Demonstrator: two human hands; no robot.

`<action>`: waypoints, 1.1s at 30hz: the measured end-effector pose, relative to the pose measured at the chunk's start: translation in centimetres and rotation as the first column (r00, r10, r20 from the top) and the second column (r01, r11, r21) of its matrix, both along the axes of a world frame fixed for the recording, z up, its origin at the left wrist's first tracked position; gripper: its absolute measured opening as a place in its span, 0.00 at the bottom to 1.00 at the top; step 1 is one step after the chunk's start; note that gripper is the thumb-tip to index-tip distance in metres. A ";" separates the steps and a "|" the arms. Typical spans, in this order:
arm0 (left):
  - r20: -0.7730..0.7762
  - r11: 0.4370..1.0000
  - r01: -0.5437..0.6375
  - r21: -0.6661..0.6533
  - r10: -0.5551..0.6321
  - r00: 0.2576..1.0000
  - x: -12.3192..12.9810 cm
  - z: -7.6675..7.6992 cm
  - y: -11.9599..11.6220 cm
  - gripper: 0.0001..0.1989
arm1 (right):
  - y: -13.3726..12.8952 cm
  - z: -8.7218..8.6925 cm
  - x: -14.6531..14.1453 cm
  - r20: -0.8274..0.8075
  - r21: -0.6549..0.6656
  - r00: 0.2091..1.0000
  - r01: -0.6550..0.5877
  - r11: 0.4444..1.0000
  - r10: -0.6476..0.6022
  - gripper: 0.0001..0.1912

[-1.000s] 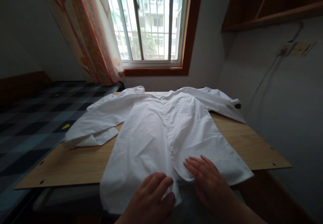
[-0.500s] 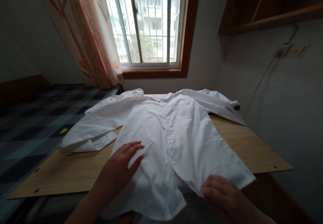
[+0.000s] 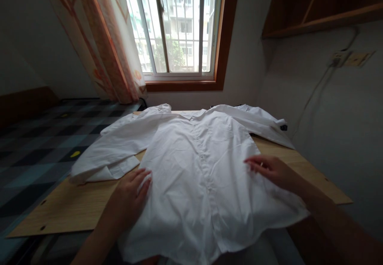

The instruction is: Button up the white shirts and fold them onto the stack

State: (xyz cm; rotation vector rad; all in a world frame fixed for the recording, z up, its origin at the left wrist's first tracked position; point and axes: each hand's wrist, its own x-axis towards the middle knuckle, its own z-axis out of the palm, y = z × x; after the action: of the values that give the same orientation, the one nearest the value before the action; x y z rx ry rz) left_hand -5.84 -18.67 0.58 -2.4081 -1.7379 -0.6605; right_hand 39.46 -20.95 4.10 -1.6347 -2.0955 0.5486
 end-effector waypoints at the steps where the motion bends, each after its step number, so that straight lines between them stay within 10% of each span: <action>1: -0.022 0.997 -0.072 0.017 0.072 0.997 -0.1 0.5 0.5 0.26 | 2.1 -0.1 1.1 0.080 0.068 0.981 0.172 0.983 -0.178 0.20; 5: -0.130 0.942 -0.332 -0.054 0.323 0.937 -0.2 2.2 2.8 0.24 | 8.3 -1.9 3.8 0.406 0.135 0.747 0.520 0.843 -0.526 0.23; 11: -0.152 0.870 -0.393 -0.297 0.364 0.919 0.0 2.9 4.3 0.21 | 10.5 -3.8 4.3 0.333 -0.016 0.839 0.461 0.887 -0.430 0.21; 27: -0.384 0.815 -0.493 -0.304 0.369 0.846 0.5 3.8 -2.4 0.20 | 2.9 -3.3 3.0 0.602 -0.058 0.702 0.514 0.856 -0.380 0.22; 33: -0.376 0.947 -0.316 -0.050 0.276 0.885 -0.6 3.6 -2.6 0.18 | 1.0 -1.4 1.4 0.720 0.097 0.589 0.438 0.894 -0.367 0.15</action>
State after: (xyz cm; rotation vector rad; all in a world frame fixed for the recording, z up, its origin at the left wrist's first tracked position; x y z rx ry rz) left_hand -6.40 -21.31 4.15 -2.0818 -1.9503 -0.0709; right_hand 40.88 -19.96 2.68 -2.6075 -2.0446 -0.2306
